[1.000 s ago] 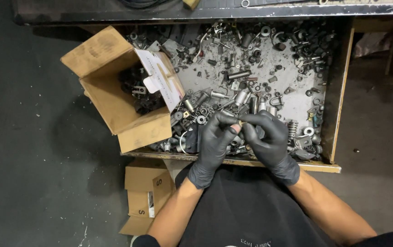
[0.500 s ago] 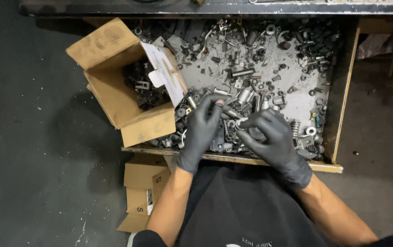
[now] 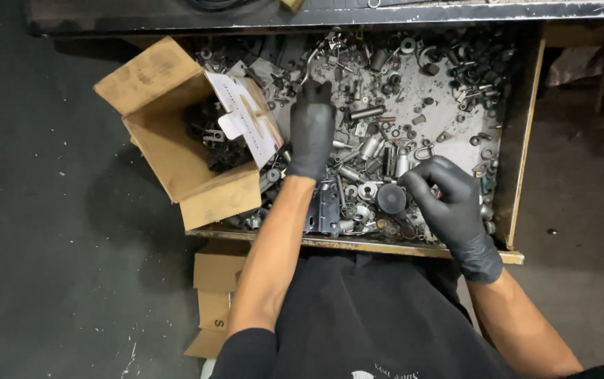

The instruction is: The person sorts through a drawer filled with various metal parts, including bolts, nuts, and washers. They pick up and examine individual items, occasionally placing them into a cardboard box on the left side of the frame.

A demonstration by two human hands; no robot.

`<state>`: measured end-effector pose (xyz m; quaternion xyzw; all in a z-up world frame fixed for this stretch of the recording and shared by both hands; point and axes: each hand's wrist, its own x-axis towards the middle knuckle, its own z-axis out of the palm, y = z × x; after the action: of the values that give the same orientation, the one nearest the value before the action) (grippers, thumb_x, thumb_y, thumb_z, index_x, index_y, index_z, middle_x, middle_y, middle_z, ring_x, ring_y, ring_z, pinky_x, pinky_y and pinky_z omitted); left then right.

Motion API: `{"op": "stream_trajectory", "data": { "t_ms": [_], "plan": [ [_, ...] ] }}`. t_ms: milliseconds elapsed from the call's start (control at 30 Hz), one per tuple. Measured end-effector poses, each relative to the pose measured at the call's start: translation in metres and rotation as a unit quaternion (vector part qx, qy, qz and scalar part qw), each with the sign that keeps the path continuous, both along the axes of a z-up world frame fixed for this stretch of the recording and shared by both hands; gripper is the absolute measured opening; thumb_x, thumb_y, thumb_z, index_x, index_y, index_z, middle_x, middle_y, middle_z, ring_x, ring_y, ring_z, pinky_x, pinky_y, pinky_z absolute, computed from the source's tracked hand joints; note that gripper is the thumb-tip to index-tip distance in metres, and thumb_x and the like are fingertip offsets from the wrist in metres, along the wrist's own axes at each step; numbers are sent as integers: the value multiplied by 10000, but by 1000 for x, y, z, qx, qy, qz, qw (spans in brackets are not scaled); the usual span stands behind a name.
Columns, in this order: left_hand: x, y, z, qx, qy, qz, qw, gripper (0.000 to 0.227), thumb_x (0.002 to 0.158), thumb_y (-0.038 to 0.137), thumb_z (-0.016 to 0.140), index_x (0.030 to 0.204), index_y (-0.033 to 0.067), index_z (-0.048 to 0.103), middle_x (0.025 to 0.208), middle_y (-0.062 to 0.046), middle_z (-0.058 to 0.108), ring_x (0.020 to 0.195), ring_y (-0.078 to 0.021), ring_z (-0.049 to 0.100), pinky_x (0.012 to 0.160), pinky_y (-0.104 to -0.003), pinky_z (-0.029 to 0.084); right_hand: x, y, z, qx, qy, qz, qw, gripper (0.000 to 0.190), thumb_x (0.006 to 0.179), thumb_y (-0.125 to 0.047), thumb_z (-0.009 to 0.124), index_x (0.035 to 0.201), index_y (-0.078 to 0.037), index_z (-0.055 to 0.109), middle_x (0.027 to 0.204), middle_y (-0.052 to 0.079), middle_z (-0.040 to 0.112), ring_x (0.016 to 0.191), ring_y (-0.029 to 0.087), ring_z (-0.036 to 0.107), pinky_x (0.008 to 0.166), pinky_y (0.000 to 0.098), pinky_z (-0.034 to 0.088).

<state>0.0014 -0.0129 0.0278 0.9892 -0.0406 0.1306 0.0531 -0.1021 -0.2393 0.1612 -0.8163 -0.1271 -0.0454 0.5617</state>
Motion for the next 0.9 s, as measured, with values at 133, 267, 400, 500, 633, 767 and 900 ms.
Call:
{"op": "stream_trajectory", "data": {
  "t_ms": [133, 267, 400, 500, 633, 767, 900],
  "plan": [
    [4, 14, -8, -83, -53, -33, 995, 90, 854, 149, 691, 897, 71, 680, 956, -144, 658, 796, -293, 706, 615, -355, 592, 3, 7, 6, 13, 8, -7, 1000, 203, 993, -39, 720, 790, -42, 711, 680, 135, 621, 607, 309, 580, 661, 409, 496],
    [-6, 31, -45, -230, 72, 4, 971, 147, 909, 411, 662, 970, 278, 670, 1017, -4, 609, 887, -237, 638, 744, -362, 527, -1, 5, -4, 24, 47, -5, 999, 197, 981, -39, 724, 786, -60, 708, 672, 113, 619, 596, 264, 556, 652, 382, 487],
    [-35, 8, 6, -474, 118, 98, 867, 309, 839, 422, 836, 1029, 255, 658, 912, 23, 743, 896, -215, 743, 784, -316, 574, 1, 1, -16, 25, 78, -5, 997, 138, 982, -30, 726, 847, -58, 734, 696, 125, 649, 618, 259, 599, 654, 365, 493],
    [-75, -34, 126, -619, 142, 77, 769, 219, 856, 230, 818, 922, 104, 652, 856, -111, 731, 911, -209, 676, 812, -350, 549, 5, 13, -1, 47, 100, -8, 994, 312, 922, 7, 747, 1230, -40, 718, 879, 174, 709, 792, 250, 667, 763, 440, 533],
    [-102, -16, 98, -749, 324, -53, 576, 561, 830, -5, 824, 1325, 104, 584, 905, -16, 635, 800, -161, 714, 735, -305, 657, 2, 7, -25, -3, 33, 89, 995, 328, 869, -97, 810, 1192, -81, 759, 1012, 195, 718, 882, 400, 698, 796, 514, 549],
    [-99, -23, 73, -749, 346, -102, 555, 657, 798, 110, 888, 1353, 85, 537, 911, -83, 726, 831, -155, 727, 776, -293, 619, 11, -9, 8, -13, 8, 143, 990, 205, 876, -116, 802, 1064, -48, 757, 1020, 192, 689, 939, 431, 714, 795, 508, 573],
    [-85, -40, 86, -742, 368, -118, 548, 622, 795, 181, 890, 1308, 73, 555, 878, -22, 681, 820, -125, 690, 770, -270, 604, 20, -20, 36, 8, -15, 132, 991, 119, 888, -64, 787, 997, -52, 741, 890, 139, 706, 850, 371, 739, 749, 445, 594]
  ]
}}
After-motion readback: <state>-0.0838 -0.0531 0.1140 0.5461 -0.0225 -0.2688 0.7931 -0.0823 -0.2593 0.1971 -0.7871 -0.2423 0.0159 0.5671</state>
